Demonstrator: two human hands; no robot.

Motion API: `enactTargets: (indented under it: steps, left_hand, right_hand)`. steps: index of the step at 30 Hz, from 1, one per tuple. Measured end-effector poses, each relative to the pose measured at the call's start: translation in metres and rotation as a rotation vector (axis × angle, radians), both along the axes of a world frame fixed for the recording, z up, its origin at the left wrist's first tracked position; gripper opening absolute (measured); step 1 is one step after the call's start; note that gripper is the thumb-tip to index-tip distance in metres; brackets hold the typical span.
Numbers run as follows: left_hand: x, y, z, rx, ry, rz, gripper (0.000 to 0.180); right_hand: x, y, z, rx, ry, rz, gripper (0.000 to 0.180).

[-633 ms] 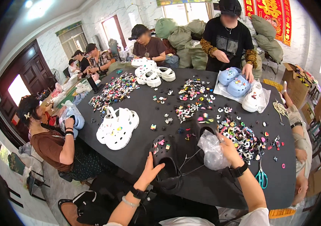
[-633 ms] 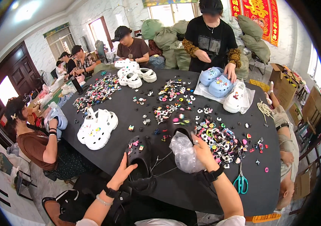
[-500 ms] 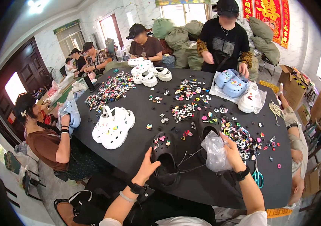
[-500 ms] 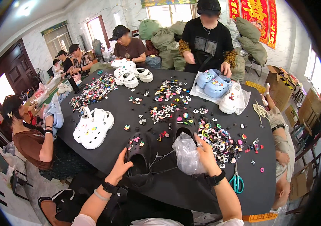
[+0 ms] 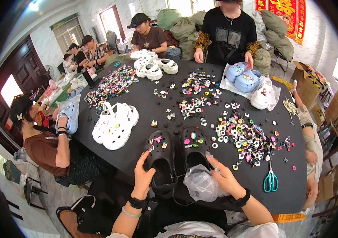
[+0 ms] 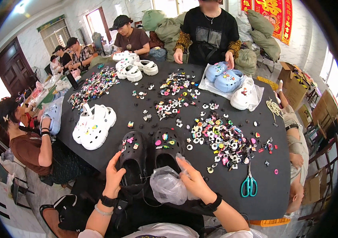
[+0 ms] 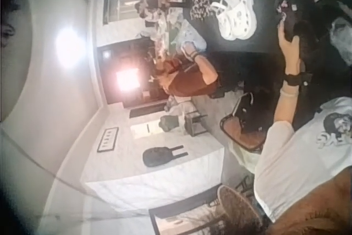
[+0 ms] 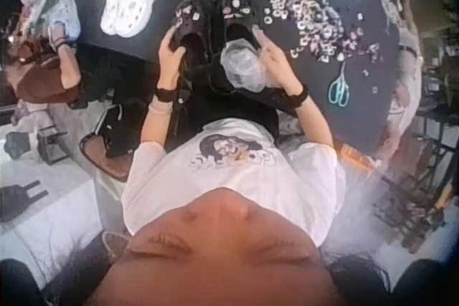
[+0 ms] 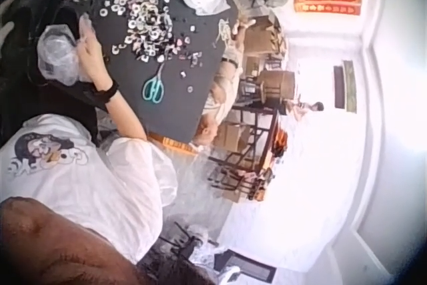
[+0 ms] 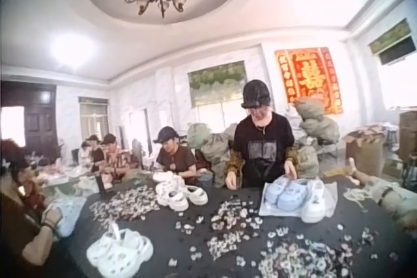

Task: Attach decorative charms to the holes of clogs.

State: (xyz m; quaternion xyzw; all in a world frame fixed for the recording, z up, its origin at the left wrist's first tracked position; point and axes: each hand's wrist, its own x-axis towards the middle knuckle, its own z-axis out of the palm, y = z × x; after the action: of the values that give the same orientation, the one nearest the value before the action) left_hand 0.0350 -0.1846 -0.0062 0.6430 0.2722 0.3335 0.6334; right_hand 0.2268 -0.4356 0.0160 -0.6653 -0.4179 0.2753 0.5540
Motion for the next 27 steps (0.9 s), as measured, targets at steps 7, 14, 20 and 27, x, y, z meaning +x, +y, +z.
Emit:
enactTargets:
  steps: [7,14,20,27]
  left_hand:
    - [-0.008,-0.002,-0.005,-0.123,0.043,-0.054,0.069]
    - [-0.044,-0.045,0.068,0.722,0.052,-0.249,0.077]
    - [-0.030,-0.106,0.078,0.274,-0.124,-0.940,0.115]
    - [-0.056,-0.115,0.065,-0.266,-0.251,-0.586,0.134]
  right_hand:
    - [-0.002,-0.030,0.034,0.029,0.061,-0.107,0.039]
    - [-0.018,-0.099,0.040,0.604,0.550,-0.532,0.017]
    - [-0.099,0.017,0.037,0.669,0.508,-0.328,0.025]
    - [-0.099,0.036,0.029,0.610,0.013,-0.245,0.051]
